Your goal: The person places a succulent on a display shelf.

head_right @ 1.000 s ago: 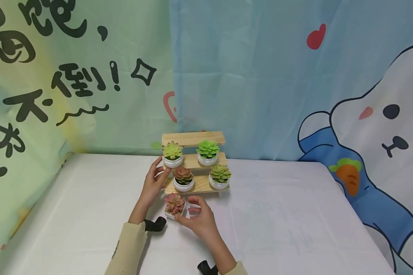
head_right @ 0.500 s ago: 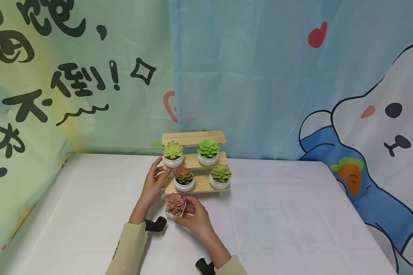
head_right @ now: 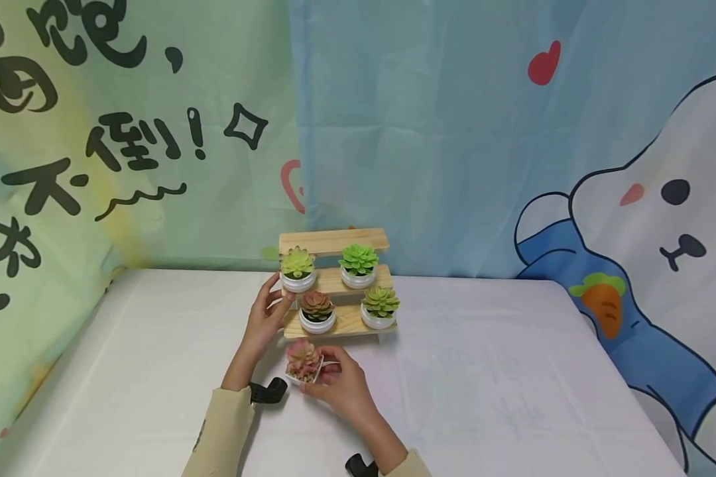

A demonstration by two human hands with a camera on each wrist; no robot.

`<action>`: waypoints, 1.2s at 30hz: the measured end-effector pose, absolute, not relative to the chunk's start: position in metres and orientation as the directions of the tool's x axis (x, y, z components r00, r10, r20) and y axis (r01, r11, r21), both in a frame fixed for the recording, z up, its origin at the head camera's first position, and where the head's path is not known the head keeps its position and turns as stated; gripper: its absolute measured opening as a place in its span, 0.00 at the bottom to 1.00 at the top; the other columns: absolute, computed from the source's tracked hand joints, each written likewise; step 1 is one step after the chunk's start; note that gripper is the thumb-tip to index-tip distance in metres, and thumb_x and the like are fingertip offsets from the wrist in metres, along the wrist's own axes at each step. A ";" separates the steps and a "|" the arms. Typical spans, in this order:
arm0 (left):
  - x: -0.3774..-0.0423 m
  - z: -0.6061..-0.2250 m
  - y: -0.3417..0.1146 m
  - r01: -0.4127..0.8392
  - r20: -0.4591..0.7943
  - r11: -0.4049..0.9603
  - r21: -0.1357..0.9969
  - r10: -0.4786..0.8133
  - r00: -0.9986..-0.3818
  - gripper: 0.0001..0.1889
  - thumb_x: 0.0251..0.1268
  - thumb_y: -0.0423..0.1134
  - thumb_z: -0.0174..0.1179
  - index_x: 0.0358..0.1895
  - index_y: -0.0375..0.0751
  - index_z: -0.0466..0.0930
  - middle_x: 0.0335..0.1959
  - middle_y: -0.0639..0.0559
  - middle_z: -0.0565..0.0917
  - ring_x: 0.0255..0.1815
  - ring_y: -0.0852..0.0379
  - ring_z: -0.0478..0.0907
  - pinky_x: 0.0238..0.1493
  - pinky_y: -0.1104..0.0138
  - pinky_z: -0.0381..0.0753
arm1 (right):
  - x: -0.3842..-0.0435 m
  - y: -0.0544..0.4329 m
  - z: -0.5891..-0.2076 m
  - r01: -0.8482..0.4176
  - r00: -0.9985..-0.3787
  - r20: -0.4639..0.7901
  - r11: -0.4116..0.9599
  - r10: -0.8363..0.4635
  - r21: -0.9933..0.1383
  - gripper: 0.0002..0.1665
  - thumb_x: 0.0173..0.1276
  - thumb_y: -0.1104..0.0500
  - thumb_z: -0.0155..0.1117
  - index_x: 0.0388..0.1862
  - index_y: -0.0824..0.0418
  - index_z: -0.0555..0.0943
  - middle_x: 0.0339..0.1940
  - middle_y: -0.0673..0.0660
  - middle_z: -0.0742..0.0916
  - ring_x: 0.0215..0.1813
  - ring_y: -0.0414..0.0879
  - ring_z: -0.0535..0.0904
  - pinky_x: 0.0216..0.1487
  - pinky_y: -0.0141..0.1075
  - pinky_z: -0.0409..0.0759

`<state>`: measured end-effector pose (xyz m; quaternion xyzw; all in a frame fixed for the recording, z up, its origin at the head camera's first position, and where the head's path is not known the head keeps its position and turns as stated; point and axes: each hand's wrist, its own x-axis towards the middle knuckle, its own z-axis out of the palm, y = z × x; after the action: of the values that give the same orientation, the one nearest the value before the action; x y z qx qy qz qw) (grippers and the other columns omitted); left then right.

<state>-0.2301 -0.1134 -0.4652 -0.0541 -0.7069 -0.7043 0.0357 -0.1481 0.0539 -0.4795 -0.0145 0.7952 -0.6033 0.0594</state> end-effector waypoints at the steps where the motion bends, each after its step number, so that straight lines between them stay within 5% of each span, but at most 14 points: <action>1: -0.230 -0.465 -0.113 0.131 0.131 -0.003 0.991 0.026 -0.991 0.30 0.73 0.34 0.55 0.75 0.37 0.57 0.55 0.29 0.74 0.56 0.36 0.77 0.31 0.72 0.73 | -0.147 0.055 -0.477 0.051 -0.992 -0.080 0.272 -0.094 -0.961 0.36 0.48 0.70 0.79 0.57 0.71 0.75 0.47 0.62 0.82 0.46 0.50 0.80 0.48 0.39 0.82; 11: -0.244 -0.490 -0.114 0.145 0.145 -0.002 0.989 0.011 -0.989 0.30 0.73 0.36 0.56 0.75 0.41 0.59 0.55 0.32 0.75 0.55 0.39 0.78 0.33 0.71 0.74 | -0.142 0.089 -0.445 -0.026 -0.978 -0.025 0.239 -0.208 -0.971 0.36 0.55 0.65 0.77 0.61 0.70 0.72 0.53 0.65 0.78 0.53 0.55 0.77 0.52 0.40 0.80; 24: -0.240 -0.479 -0.115 0.140 0.140 -0.011 0.990 0.034 -0.990 0.30 0.73 0.34 0.55 0.75 0.36 0.57 0.56 0.28 0.74 0.57 0.34 0.76 0.37 0.69 0.75 | -0.165 0.134 -0.386 -0.216 -0.970 0.169 0.301 -0.175 -0.929 0.35 0.55 0.70 0.74 0.61 0.71 0.71 0.52 0.64 0.78 0.49 0.36 0.77 0.48 0.31 0.80; 36: -0.236 -0.470 -0.116 0.163 0.163 -0.009 0.987 0.027 -0.986 0.29 0.73 0.33 0.55 0.74 0.36 0.59 0.54 0.29 0.75 0.54 0.37 0.77 0.37 0.71 0.75 | -0.209 0.138 -0.345 -0.224 -0.970 0.176 0.330 -0.169 -0.917 0.38 0.61 0.66 0.71 0.68 0.69 0.65 0.61 0.64 0.74 0.55 0.38 0.74 0.51 0.25 0.77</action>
<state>-0.2364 -0.1158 -0.4700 -0.0675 -0.7022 -0.7072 0.0480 -0.2091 0.1384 -0.3449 -0.1204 0.8151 -0.5661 -0.0241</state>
